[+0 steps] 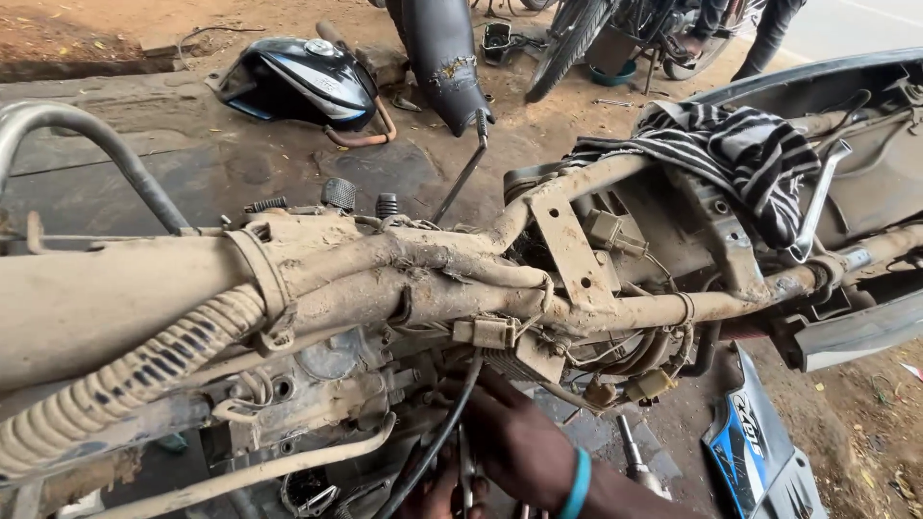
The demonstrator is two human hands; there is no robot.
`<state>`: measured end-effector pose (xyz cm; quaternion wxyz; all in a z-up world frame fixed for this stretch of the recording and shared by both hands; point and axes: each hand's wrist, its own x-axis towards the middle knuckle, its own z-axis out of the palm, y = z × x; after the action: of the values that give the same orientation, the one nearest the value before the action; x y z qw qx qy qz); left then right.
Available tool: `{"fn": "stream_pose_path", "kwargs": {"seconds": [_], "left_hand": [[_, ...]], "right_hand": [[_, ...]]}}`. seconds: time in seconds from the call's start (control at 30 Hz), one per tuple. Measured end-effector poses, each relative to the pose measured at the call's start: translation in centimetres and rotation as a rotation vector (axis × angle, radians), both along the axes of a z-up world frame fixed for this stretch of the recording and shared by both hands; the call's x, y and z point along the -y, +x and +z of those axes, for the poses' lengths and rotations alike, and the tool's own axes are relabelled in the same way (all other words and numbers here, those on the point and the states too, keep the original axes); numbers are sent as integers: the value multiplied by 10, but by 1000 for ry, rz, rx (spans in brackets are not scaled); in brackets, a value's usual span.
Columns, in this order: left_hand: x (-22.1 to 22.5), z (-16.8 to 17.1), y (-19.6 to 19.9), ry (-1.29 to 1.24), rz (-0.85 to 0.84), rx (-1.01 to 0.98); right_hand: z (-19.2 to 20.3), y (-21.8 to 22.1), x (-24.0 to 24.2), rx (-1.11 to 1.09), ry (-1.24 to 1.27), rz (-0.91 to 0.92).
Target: The person works on the exposed frame and engine area of a scooter, using a wrench and screwdriver to loosen and turn bolts and manipulate cables and wiring near the engine. They reposition around the vehicle and continue working on fasteners with hand tools throughout the clip.
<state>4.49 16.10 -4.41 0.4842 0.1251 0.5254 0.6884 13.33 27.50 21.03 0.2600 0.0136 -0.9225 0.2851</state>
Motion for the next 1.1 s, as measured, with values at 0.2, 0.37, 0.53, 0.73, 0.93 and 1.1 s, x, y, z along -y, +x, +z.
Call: {"fn": "stream_pose_path", "kwargs": {"seconds": [0.2, 0.37, 0.53, 0.73, 0.93, 1.1], "left_hand": [[-20, 158, -18, 83, 140, 444], [-6, 159, -36, 194, 179, 595], [-3, 140, -57, 197, 164, 754], [15, 148, -67, 240, 198, 753], [11, 142, -64, 299, 292, 813], [0, 105, -56, 357, 299, 673]], "right_hand": [[-81, 40, 28, 432, -974, -609], [-220, 57, 62, 166, -1062, -642], [-198, 41, 50, 433, -1002, -465], [-147, 32, 80, 648, -1128, -542], [-58, 38, 70, 653, -541, -482], [-24, 18, 84, 406, -101, -268]]}}
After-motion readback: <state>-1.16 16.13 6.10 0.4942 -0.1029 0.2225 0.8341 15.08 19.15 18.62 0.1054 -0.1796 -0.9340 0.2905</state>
